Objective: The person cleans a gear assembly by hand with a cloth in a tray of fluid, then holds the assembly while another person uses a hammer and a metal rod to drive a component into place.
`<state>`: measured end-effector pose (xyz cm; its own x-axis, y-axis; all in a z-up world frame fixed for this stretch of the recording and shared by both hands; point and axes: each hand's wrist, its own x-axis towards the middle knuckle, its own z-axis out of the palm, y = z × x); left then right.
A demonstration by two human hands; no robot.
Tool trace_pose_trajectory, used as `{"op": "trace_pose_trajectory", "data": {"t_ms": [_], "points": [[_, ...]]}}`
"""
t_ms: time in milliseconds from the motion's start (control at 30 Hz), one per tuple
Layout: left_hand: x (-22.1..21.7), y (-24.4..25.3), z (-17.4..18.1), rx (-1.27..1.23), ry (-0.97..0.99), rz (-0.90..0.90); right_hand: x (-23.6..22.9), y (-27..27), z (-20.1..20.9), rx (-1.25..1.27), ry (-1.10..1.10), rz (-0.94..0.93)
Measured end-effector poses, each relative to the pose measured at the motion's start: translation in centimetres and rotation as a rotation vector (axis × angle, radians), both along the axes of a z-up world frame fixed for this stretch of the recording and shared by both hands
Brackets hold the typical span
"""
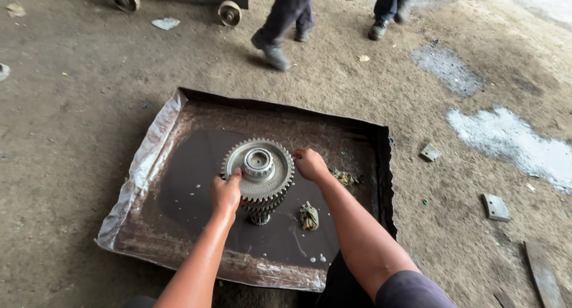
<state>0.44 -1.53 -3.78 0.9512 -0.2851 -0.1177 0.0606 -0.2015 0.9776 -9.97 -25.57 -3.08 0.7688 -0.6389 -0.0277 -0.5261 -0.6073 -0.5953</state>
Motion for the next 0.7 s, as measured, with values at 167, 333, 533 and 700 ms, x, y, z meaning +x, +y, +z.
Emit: {"op": "trace_pose_trajectory", "data": {"t_ms": [167, 333, 533, 700], "points": [[0.5, 0.0, -0.7, 0.038, 0.03, 0.02, 0.8, 1.1, 1.1, 0.606, -0.216, -0.212], [0.4, 0.2, -0.2, 0.05, 0.07, 0.012, 1.7, 2.9, 1.0, 1.011, -0.449, -0.209], [0.4, 0.0, 0.0, 0.04, 0.062, 0.027, 1.9, 3.5, 0.5, 0.741, -0.399, -0.143], [0.6, -0.4, -0.6, 0.034, 0.089, 0.051, 2.1, 3.6, 0.4, 0.713, -0.383, -0.143]]}}
